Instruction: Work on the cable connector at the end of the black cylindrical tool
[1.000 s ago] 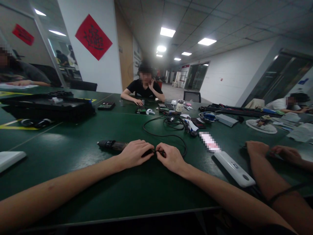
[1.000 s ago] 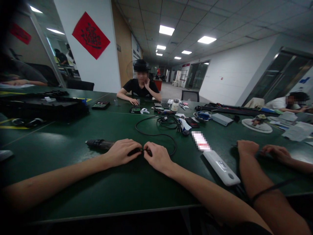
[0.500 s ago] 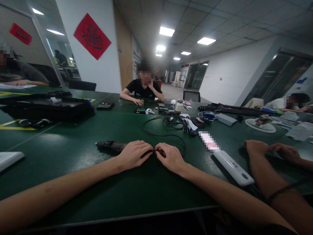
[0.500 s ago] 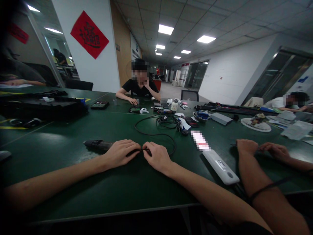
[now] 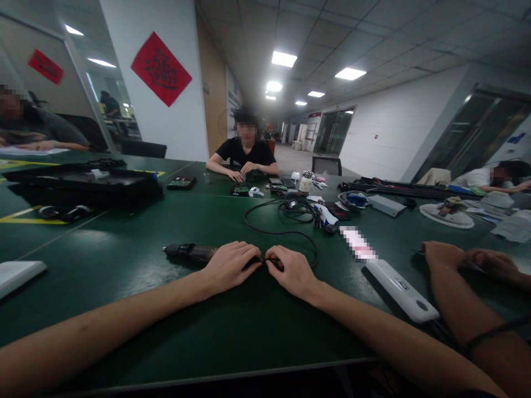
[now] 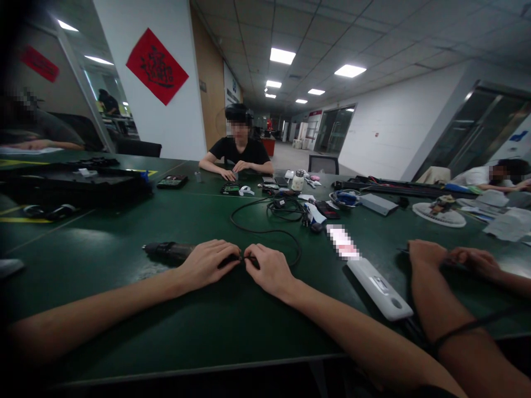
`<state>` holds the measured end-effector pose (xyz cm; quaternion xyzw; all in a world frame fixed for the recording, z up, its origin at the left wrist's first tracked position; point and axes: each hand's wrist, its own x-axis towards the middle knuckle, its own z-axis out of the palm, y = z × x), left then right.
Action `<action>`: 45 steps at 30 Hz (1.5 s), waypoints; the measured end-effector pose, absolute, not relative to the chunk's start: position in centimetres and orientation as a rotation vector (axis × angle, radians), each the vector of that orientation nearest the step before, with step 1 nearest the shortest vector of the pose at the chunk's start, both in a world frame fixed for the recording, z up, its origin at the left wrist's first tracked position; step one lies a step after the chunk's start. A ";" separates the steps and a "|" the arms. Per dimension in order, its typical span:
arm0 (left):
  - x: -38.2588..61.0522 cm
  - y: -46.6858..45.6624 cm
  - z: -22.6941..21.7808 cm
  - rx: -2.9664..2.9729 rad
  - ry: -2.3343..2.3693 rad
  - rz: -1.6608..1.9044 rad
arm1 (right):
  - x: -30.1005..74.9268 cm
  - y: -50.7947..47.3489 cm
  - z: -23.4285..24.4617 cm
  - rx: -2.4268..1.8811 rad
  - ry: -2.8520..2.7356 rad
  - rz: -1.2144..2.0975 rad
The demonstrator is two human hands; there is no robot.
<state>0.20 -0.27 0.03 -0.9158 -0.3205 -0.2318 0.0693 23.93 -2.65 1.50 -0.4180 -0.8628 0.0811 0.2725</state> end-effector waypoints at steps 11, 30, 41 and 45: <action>0.3 -0.7 0.6 -2.753 -0.964 -0.655 | 23.9 -2.5 1.2 -1.132 -2.301 0.253; 0.2 -0.6 0.4 -2.743 -0.945 -0.635 | 23.9 -2.4 1.0 -1.093 -2.295 0.294; 0.2 -0.4 0.1 -2.709 -1.015 -0.636 | 23.7 -2.5 1.2 -1.125 -2.300 0.277; 0.1 -0.4 0.2 -2.758 -0.948 -0.635 | 23.7 -2.6 1.3 -1.129 -2.295 0.288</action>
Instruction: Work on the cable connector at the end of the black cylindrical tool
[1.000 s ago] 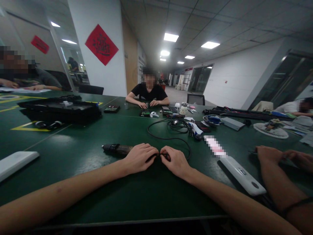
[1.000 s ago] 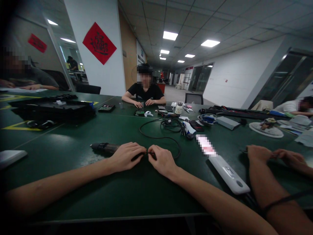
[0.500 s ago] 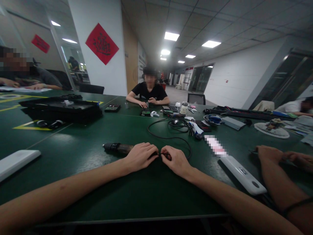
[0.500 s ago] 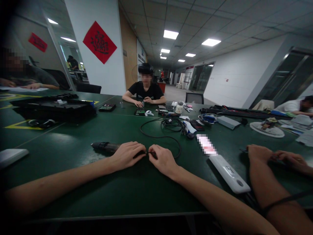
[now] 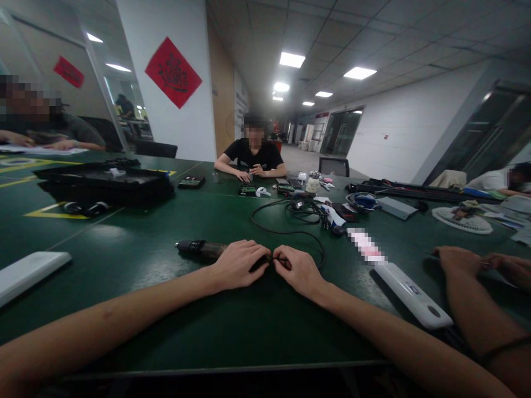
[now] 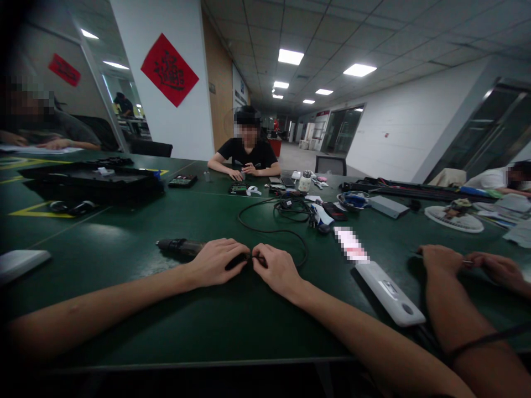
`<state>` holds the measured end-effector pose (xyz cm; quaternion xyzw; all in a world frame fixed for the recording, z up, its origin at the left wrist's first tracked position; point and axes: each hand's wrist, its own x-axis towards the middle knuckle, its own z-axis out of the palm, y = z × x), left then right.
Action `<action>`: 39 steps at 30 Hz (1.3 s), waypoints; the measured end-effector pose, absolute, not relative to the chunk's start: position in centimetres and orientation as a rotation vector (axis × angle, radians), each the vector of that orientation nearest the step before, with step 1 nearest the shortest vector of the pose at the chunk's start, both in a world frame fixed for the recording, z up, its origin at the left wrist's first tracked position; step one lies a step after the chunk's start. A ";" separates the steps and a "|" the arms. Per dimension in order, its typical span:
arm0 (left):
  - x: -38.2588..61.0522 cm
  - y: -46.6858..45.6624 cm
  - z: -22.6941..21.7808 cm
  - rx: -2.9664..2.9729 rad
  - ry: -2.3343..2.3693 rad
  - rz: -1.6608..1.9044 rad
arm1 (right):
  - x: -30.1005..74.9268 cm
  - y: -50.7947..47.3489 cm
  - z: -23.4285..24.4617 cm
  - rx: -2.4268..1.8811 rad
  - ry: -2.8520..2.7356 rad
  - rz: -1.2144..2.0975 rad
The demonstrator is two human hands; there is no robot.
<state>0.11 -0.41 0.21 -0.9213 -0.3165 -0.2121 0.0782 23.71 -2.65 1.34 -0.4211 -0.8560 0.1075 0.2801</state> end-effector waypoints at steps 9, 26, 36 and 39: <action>0.2 -0.5 0.2 -2.749 -0.997 -0.672 | 23.7 -2.7 1.4 -1.128 -2.303 0.281; 0.3 -0.5 0.3 -2.726 -1.045 -0.656 | 23.7 -2.5 1.0 -1.107 -2.300 0.270; 0.4 -0.6 0.5 -2.707 -1.045 -0.652 | 23.8 -2.6 1.2 -1.106 -2.302 0.269; 0.4 -0.6 0.5 -2.726 -1.003 -0.657 | 23.8 -2.6 1.1 -1.111 -2.288 0.264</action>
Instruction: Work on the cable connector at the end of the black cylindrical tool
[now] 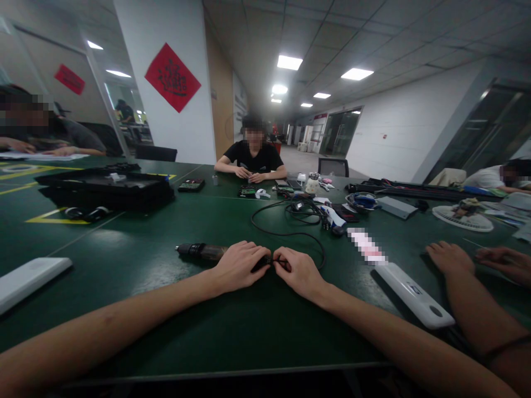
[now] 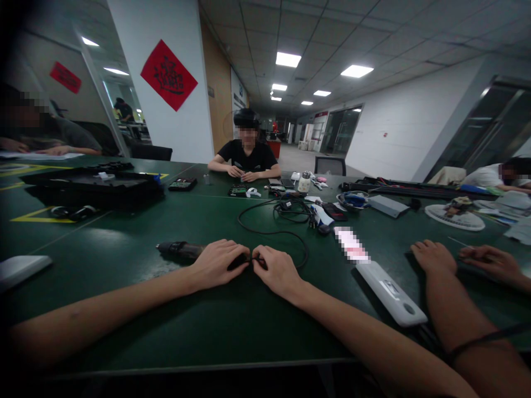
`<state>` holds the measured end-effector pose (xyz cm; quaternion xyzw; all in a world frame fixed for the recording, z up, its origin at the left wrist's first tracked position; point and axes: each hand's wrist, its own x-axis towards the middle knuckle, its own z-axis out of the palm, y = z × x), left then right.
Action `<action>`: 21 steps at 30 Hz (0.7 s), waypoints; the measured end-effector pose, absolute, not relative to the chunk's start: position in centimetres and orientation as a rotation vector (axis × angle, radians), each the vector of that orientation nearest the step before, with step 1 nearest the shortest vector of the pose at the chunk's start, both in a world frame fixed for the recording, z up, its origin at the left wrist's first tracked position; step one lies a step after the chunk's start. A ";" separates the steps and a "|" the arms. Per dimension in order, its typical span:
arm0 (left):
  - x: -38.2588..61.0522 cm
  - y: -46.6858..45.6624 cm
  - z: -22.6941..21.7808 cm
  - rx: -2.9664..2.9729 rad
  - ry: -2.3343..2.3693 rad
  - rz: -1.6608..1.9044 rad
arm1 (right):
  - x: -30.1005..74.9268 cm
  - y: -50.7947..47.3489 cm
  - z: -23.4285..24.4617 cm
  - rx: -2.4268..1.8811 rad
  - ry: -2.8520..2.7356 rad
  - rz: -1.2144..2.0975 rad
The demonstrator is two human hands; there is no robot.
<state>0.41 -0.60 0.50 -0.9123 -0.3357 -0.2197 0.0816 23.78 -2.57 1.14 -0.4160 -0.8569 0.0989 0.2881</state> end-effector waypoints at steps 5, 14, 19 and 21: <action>0.5 -0.6 0.5 -2.747 -0.994 -0.662 | 23.8 -2.6 1.3 -1.113 -2.292 0.281; 0.3 -0.5 0.5 -2.754 -0.963 -0.689 | 23.8 -2.5 1.1 -1.115 -2.288 0.265; 0.2 -0.4 0.5 -2.762 -0.940 -0.681 | 23.8 -2.6 1.2 -1.118 -2.285 0.274; 0.2 -0.4 0.6 -2.799 -0.884 -0.661 | 23.9 -2.7 1.3 -1.117 -2.291 0.279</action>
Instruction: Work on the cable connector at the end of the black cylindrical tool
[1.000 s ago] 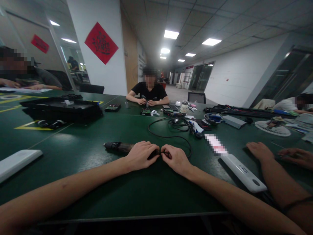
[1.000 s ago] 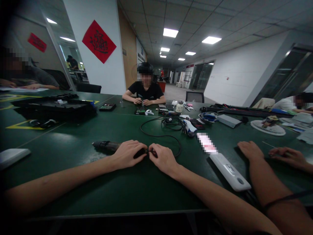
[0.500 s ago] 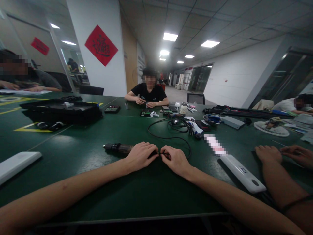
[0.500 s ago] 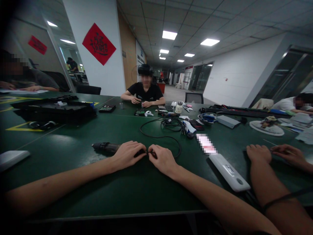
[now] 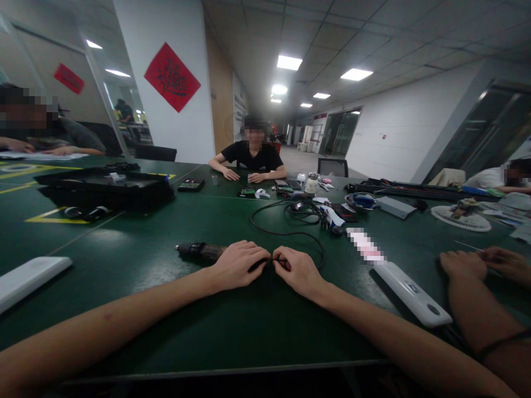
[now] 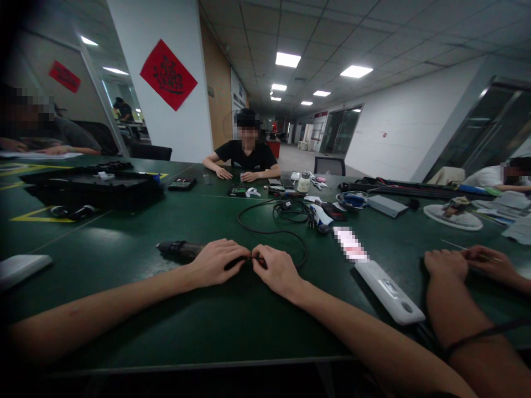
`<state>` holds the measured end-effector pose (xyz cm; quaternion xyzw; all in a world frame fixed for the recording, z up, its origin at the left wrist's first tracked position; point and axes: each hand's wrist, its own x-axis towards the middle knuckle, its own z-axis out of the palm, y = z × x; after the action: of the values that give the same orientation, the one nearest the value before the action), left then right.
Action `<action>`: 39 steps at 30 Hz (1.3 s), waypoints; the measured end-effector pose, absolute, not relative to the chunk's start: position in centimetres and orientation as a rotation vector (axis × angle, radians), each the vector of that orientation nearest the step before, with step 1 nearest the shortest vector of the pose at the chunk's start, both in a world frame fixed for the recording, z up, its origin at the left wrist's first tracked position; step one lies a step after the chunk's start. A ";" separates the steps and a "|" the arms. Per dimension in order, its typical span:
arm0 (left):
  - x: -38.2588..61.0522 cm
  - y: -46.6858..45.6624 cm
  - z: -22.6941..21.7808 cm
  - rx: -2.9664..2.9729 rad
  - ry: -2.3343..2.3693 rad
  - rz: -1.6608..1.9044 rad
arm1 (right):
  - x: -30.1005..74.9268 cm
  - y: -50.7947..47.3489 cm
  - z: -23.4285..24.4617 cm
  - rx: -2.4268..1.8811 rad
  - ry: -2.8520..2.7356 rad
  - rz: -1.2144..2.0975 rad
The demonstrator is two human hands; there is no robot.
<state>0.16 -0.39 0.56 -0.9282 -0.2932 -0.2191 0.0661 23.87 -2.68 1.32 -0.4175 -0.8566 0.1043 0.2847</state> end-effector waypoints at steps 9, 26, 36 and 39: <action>0.2 -0.5 0.5 -2.792 -0.926 -0.651 | 23.8 -2.6 1.1 -1.115 -2.286 0.268; 0.4 -0.3 0.3 -2.750 -1.025 -0.655 | 23.9 -2.5 1.1 -1.118 -2.294 0.287; 0.5 -0.4 0.4 -2.756 -1.022 -0.676 | 23.9 -2.6 1.2 -1.114 -2.298 0.287; 0.5 -0.4 0.4 -2.773 -0.970 -0.686 | 23.9 -2.6 1.2 -1.111 -2.297 0.284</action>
<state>0.49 -0.43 0.37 -0.9174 -0.3210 -0.2269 0.0622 23.89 -2.58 1.22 -0.4152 -0.8580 0.1061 0.2832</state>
